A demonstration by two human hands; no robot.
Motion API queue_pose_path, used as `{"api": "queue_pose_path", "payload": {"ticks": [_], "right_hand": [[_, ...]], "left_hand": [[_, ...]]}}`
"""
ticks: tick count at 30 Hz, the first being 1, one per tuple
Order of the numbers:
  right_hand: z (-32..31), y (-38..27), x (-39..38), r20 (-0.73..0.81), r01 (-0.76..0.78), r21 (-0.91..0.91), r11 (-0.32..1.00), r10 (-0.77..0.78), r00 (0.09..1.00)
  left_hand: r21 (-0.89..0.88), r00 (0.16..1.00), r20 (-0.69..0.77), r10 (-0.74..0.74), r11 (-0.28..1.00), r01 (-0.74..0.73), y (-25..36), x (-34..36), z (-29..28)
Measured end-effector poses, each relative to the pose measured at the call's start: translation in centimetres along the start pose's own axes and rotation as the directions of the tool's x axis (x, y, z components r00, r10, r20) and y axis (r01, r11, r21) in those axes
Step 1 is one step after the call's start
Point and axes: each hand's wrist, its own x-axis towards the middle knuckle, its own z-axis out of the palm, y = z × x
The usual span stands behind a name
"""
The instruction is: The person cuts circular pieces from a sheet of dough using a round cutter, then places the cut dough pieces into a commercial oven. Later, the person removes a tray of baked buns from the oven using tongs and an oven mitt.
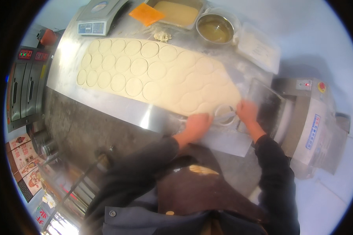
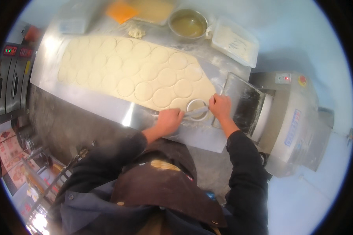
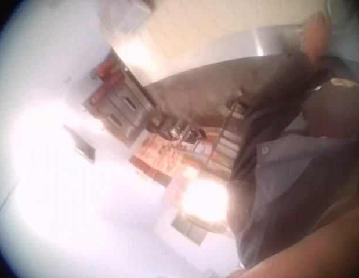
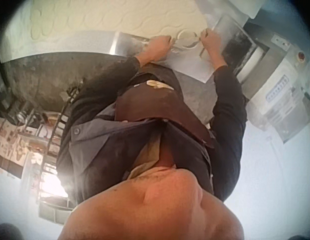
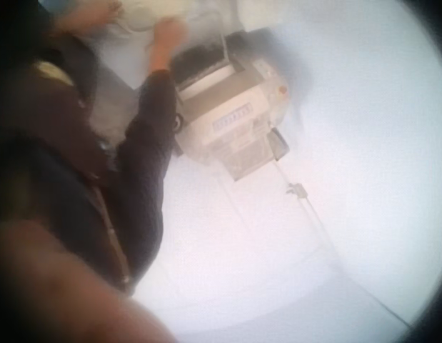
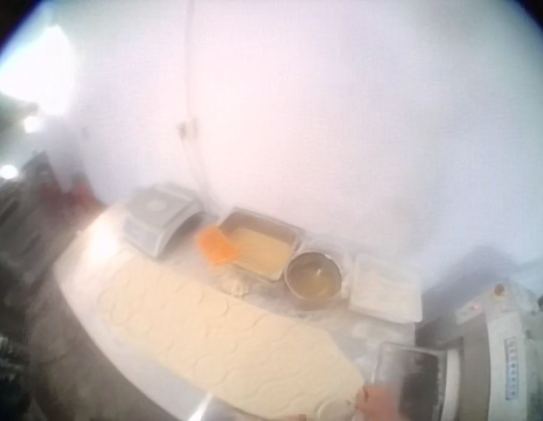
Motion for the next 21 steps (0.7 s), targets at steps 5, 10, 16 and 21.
{"api": "queue_pose_path", "payload": {"ticks": [5,10,16,21], "right_hand": [[-0.5,2.9,5.4,-0.013,-0.056,-0.063,0.996,0.056,0.998],[-0.1,5.0,8.4,-0.007,-0.056,-0.036,0.998,0.056,0.998],[1.3,6.5,9.9,-0.034,0.016,0.062,0.998,-0.014,0.999],[2.3,7.3,10.8,-0.040,0.041,0.118,0.992,-0.037,0.999]], "left_hand": [[0.028,0.996,-0.085,-0.030,0.999,0.032,1.6,7.5,0.7],[0.095,0.993,-0.099,-0.071,0.992,0.080,2.4,10.8,1.9],[0.114,0.975,-0.119,-0.189,0.973,0.203,3.2,11.9,2.5],[0.113,0.962,-0.122,-0.243,0.960,0.257,3.5,12.4,2.4]]}}
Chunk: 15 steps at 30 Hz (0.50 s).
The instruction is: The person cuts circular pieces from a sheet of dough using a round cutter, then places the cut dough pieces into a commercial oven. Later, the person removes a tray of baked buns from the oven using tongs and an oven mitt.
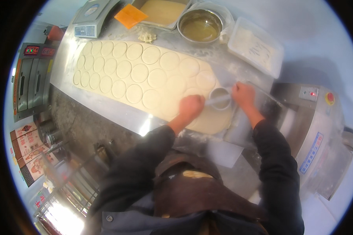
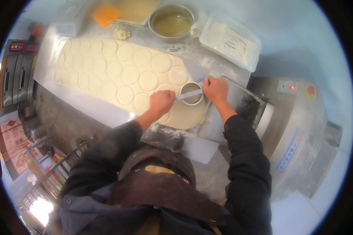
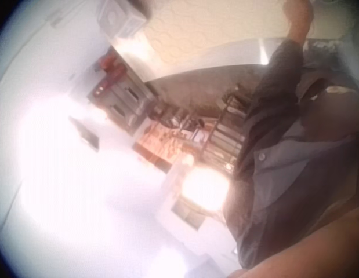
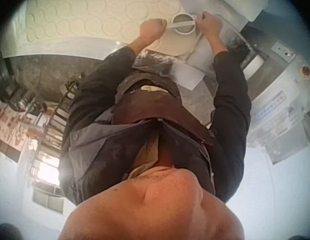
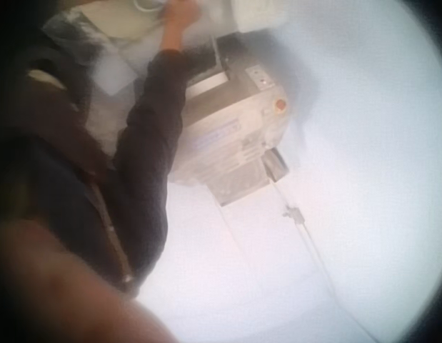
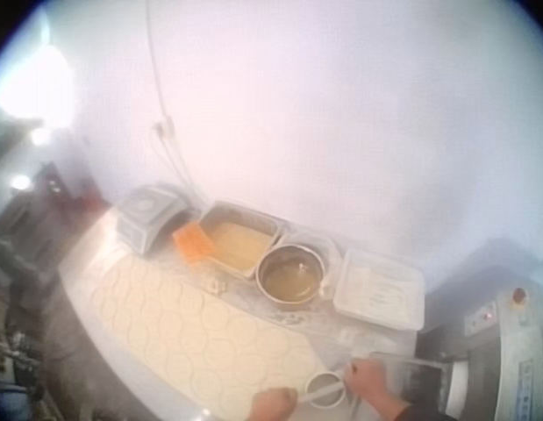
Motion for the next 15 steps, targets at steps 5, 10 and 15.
{"api": "queue_pose_path", "payload": {"ticks": [5,10,15], "right_hand": [[0.1,0.2,0.2,0.034,-0.039,0.006,0.999,0.039,0.999],[0.9,0.4,0.1,0.086,-0.055,-0.014,0.998,0.056,0.995],[3.0,0.8,-1.6,-0.082,0.043,-0.071,0.997,-0.048,0.995]], "left_hand": [[0.030,1.000,0.001,0.021,0.999,-0.021,0.3,0.7,-0.1],[0.074,0.995,0.006,0.103,0.992,-0.103,-0.8,1.0,0.8],[0.078,0.994,0.065,0.091,0.992,-0.096,-2.0,0.5,1.6]]}}
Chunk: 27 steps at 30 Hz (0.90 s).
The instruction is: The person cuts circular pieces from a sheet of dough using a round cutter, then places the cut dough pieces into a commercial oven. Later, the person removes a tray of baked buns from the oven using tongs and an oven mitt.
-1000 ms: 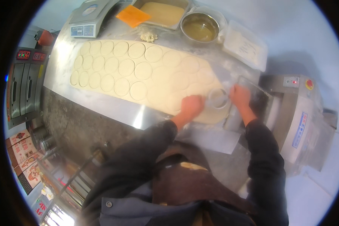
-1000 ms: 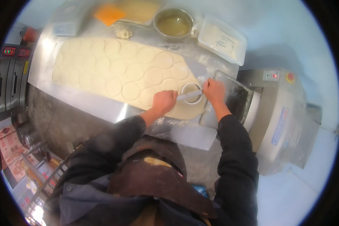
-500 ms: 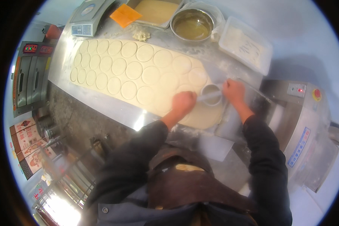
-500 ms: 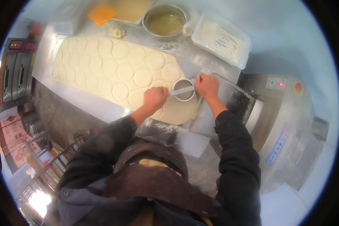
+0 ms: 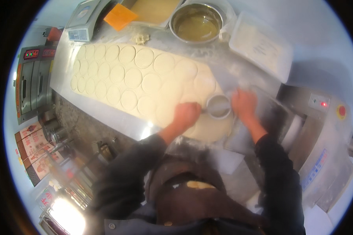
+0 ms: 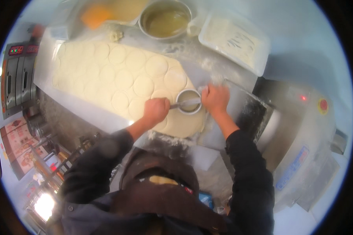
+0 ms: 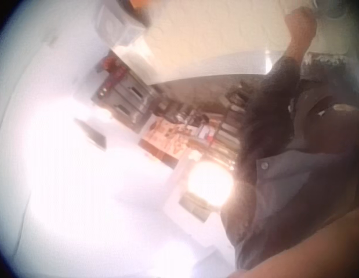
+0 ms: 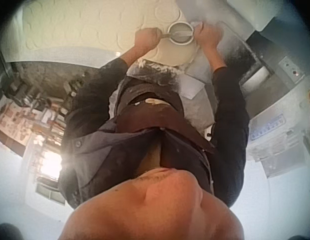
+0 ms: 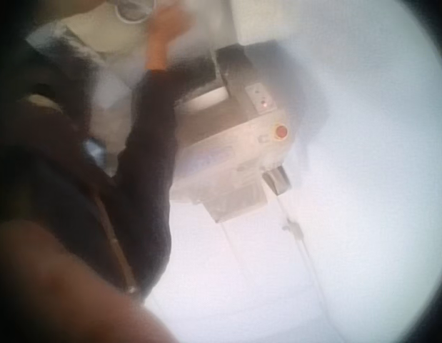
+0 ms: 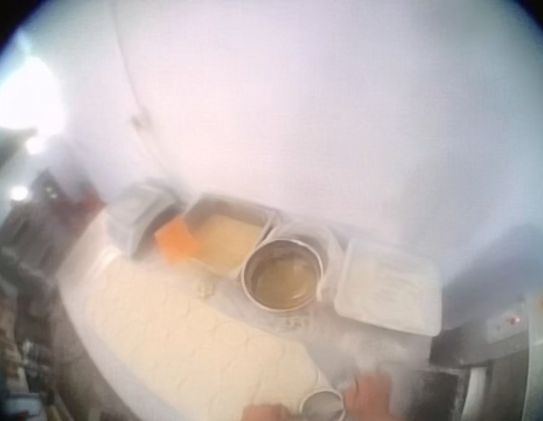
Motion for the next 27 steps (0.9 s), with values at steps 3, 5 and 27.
{"api": "queue_pose_path", "payload": {"ticks": [3,5,27], "right_hand": [[0.2,0.6,-0.8,-0.048,0.006,0.055,0.998,-0.003,0.999],[0.0,0.7,-2.3,0.023,-0.012,0.001,1.000,0.012,1.000],[-4.0,-5.8,-5.9,0.132,0.063,0.074,0.995,-0.072,0.989]], "left_hand": [[-0.001,1.000,-0.008,-0.021,1.000,0.021,0.4,0.6,-0.2],[-0.005,1.000,0.014,-0.010,1.000,0.010,0.6,0.3,-0.1],[-0.139,0.960,-0.265,-0.086,0.989,0.051,-1.4,-12.0,1.9]]}}
